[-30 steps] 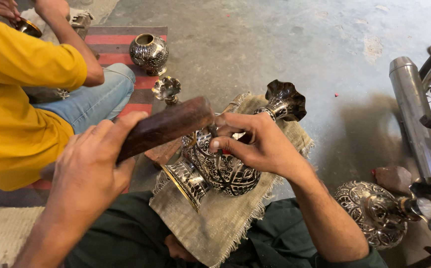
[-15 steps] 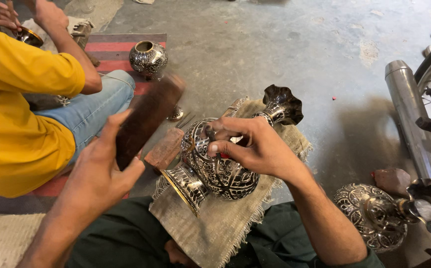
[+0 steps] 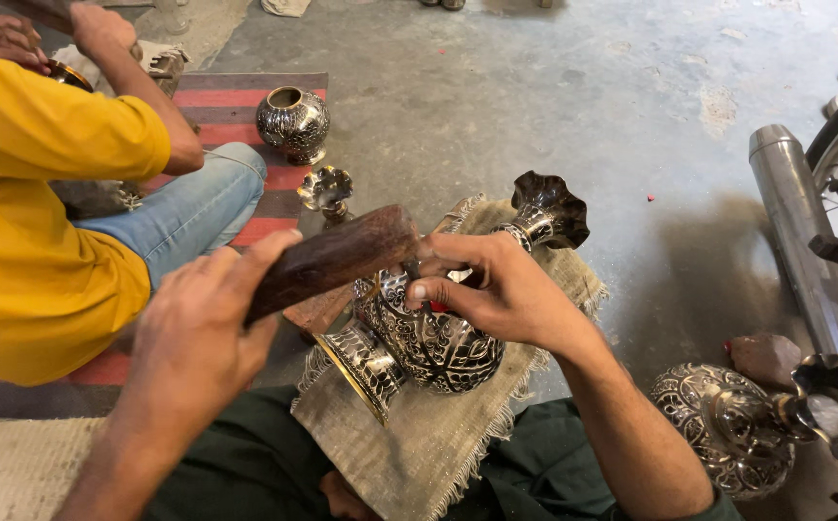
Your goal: The person sits on the floor and uses a hammer and chisel to engrave intricate patterns onto a silver-colored metal vase. They repeatedly strike the chisel with the hammer to create detailed designs on the vase's surface.
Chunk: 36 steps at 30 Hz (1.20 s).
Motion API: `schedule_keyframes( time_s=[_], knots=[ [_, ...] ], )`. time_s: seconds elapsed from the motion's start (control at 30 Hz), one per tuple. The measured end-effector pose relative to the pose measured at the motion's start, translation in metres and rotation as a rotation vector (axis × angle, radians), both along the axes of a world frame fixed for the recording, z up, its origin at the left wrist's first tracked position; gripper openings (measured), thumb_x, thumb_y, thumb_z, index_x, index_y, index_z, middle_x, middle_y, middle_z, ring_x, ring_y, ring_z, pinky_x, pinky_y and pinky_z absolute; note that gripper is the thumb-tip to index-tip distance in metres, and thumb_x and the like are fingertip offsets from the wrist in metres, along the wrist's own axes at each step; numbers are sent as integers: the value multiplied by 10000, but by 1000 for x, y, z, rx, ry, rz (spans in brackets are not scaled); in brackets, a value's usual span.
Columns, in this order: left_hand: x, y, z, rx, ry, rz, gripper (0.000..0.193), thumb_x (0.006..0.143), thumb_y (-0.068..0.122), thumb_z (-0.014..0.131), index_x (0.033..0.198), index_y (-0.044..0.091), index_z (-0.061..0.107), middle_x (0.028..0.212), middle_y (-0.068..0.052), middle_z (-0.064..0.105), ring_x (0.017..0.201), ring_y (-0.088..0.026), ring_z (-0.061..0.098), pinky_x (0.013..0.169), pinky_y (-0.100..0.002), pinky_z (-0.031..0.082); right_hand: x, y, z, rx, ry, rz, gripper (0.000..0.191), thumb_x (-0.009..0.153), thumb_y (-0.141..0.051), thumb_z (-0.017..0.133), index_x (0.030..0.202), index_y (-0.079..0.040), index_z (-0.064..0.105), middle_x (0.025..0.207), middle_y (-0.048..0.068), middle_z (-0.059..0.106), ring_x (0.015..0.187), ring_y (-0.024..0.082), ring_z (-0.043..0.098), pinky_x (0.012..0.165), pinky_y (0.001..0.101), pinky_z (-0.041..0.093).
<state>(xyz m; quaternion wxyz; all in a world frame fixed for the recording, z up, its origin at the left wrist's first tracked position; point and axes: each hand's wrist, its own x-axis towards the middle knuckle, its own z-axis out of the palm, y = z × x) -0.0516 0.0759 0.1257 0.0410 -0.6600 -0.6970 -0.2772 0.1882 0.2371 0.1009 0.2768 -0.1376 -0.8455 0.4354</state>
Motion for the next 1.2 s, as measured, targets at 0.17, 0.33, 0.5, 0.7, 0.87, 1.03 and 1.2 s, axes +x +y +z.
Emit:
schedule_keyframes(
  time_s=[0.17,0.33,0.5,0.7,0.87,1.03,1.2],
  knots=[
    [0,0,-1,155,114,-91,775,665,111,772,1398,173,528,1211,-158,668,1089,-445,628,905,-495,500,0,-1,1,19,-3,-3,270,954,-180,715,1195,-57,721,939,20,823,845,112,771,725,298,617],
    [1,-1,-2,121,-46,-49,706,737,78,748,1397,189,523,1223,-152,670,1080,-435,647,871,-491,513,-1,1,-1,52,23,29,290,960,-166,705,1227,-54,706,949,28,818,873,127,776,802,299,619],
    [-2,-1,-4,57,-47,27,669,813,121,760,1424,247,518,1151,-140,665,1085,-397,660,887,-492,514,1,4,-4,-39,20,45,301,967,-126,673,1258,-48,678,971,45,815,910,136,783,858,299,641],
    [-6,-1,-10,60,44,51,692,832,142,776,1458,253,503,1105,-150,636,1075,-394,660,925,-500,521,1,4,-2,-50,12,63,292,952,-119,678,1234,-46,681,966,54,811,894,132,772,824,296,623],
    [-11,-3,-17,-290,107,256,768,833,160,771,1525,348,494,1175,-133,666,1145,-381,661,985,-480,506,1,5,-2,-28,40,108,137,987,-127,692,1078,-29,722,926,53,797,872,116,756,811,293,619],
    [-16,-13,-22,147,-130,-50,766,744,64,713,1460,166,462,1281,-197,659,1165,-429,646,931,-475,518,3,10,-2,-147,74,181,119,986,-137,702,1053,-40,716,914,36,764,852,96,717,782,292,596],
    [-4,-21,-34,-377,-484,315,891,804,122,735,1602,288,374,1053,-182,730,913,-340,765,837,-395,577,9,14,-1,8,23,168,115,983,-147,727,962,-46,677,881,15,795,831,90,742,739,283,589]
  ],
)
